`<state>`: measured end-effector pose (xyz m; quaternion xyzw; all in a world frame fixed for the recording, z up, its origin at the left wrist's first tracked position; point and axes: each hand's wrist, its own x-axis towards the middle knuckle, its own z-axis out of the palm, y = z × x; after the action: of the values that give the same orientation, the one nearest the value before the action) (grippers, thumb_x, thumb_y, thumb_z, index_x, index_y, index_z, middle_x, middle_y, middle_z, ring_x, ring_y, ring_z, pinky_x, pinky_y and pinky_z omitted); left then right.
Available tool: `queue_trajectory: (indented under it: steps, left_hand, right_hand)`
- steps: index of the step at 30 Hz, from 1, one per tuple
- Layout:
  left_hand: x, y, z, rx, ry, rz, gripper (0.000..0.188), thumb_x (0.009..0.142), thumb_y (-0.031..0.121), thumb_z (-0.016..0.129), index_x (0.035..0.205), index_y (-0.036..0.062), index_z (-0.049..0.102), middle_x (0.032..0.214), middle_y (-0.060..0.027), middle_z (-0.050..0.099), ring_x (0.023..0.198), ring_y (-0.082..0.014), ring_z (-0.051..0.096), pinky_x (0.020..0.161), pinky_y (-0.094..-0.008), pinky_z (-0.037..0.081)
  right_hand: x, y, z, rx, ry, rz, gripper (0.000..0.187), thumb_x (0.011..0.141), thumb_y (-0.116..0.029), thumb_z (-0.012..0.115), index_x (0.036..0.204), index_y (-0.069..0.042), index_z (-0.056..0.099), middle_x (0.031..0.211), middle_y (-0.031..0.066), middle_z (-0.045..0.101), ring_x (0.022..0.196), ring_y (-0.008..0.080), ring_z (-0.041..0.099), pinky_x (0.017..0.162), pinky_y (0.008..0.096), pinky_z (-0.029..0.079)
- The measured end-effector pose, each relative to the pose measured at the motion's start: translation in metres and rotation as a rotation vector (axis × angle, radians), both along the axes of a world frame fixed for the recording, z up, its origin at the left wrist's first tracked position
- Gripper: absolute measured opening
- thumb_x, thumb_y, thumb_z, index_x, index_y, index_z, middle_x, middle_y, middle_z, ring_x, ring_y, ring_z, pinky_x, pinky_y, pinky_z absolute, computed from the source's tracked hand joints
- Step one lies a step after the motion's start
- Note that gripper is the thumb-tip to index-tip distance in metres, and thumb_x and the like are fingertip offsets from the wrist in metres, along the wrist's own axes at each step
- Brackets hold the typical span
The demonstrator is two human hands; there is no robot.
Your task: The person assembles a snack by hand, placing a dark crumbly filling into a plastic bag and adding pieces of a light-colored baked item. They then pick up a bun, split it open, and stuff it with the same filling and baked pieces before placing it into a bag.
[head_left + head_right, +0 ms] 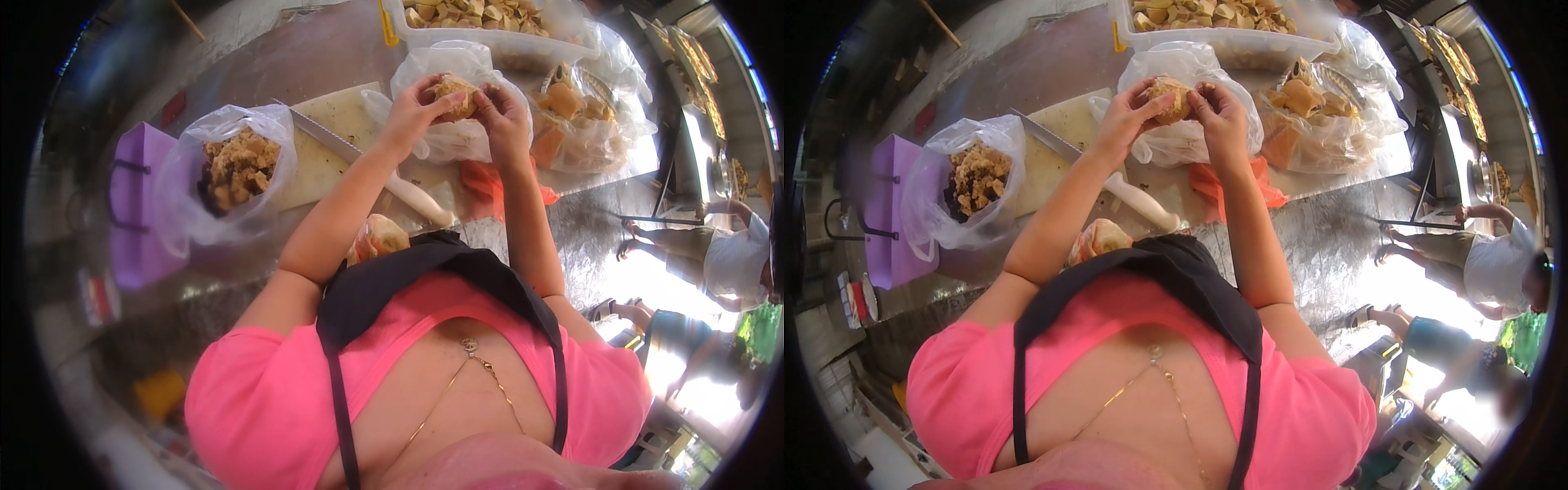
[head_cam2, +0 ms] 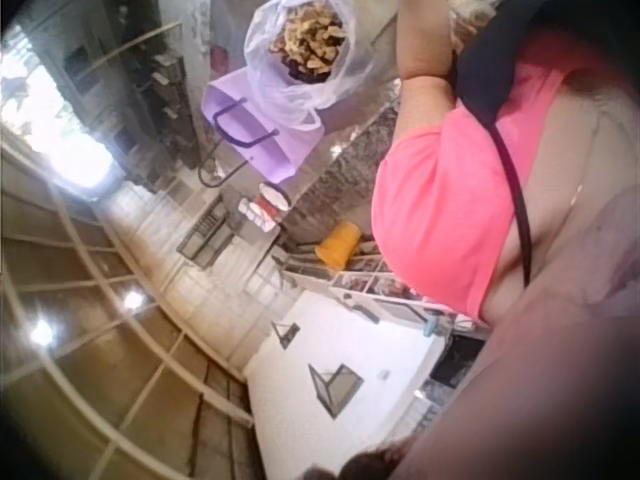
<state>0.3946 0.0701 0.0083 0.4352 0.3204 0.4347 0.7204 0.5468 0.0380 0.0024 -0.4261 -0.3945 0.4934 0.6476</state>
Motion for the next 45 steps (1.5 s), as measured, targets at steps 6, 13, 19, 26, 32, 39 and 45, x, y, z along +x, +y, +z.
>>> queue_trajectory:
  steps: [6,13,19,26,32,39,45]
  left_hand:
    - [-0.006,0.001,0.005,-0.014,-0.025,-0.045,0.05,0.08,0.019,0.072,0.12,-0.0004,0.051,0.105,-0.0075,0.061,0.092,-0.0121,0.061,0.079,-0.0242,0.052]
    - [-0.01,0.003,0.003,0.023,-0.032,-0.003,0.055,0.078,0.014,0.073,0.124,-0.0011,0.047,0.111,-0.0093,0.059,0.099,-0.014,0.059,0.086,-0.0255,0.05]
    - [-0.009,0.006,-0.001,0.16,-0.015,-0.002,0.053,0.08,0.005,0.069,0.128,0.001,0.046,0.116,-0.0076,0.057,0.105,-0.0141,0.057,0.09,-0.0271,0.049]
    - [-0.013,0.001,-0.002,0.061,-0.048,-0.009,0.051,0.08,0.008,0.071,0.125,0.0008,0.049,0.114,-0.0083,0.058,0.103,-0.0146,0.058,0.089,-0.0276,0.049]
    - [-0.015,-0.003,0.001,-0.087,-0.223,-0.013,0.054,0.08,0.012,0.071,0.127,0.0012,0.047,0.114,-0.0085,0.058,0.102,-0.0159,0.058,0.088,-0.0297,0.05]
    - [-0.022,-0.002,-0.002,-0.127,-0.299,-0.031,0.044,0.085,0.019,0.065,0.122,0.0023,0.049,0.116,-0.0085,0.057,0.106,-0.0191,0.058,0.092,-0.0342,0.05]
    - [-0.049,0.006,-0.003,-0.15,-0.345,0.044,0.041,0.086,0.021,0.064,0.119,0.0011,0.05,0.115,-0.0118,0.057,0.106,-0.0224,0.058,0.091,-0.035,0.05]
  right_hand:
    - [0.004,0.005,-0.006,0.021,-0.192,-0.039,0.017,0.089,-0.01,0.059,0.101,0.002,0.056,0.093,0.0041,0.058,0.082,0.0117,0.057,0.073,0.0251,0.051]
    - [0.017,0.003,0.011,-0.154,0.19,0.248,0.031,0.087,-0.014,0.061,0.114,-0.002,0.051,0.103,0.0052,0.057,0.088,0.0126,0.056,0.075,0.0281,0.049]
    - [-0.002,0.002,0.01,-0.057,-0.067,0.095,0.032,0.083,-0.015,0.068,0.109,-0.002,0.056,0.098,0.0041,0.058,0.081,0.0109,0.057,0.068,0.0243,0.048]
    - [-0.005,0.005,0.001,0.054,-0.055,0.006,0.016,0.086,-0.008,0.063,0.096,0.003,0.059,0.084,0.0043,0.061,0.073,0.0109,0.058,0.066,0.0242,0.049]
    - [-0.005,0.009,-0.004,0.006,0.058,-0.018,0.017,0.087,-0.007,0.061,0.1,0.005,0.058,0.088,0.0053,0.06,0.075,0.0117,0.058,0.068,0.0245,0.051]
    - [0.003,0.017,-0.009,-0.024,0.086,-0.028,0.016,0.086,-0.007,0.062,0.097,0.004,0.058,0.087,0.0056,0.061,0.074,0.0118,0.059,0.065,0.0244,0.052]
    - [0.006,0.037,-0.013,-0.028,-0.154,-0.13,0.013,0.082,-0.007,0.067,0.088,0.003,0.061,0.08,0.0054,0.062,0.067,0.0118,0.059,0.062,0.0247,0.052]
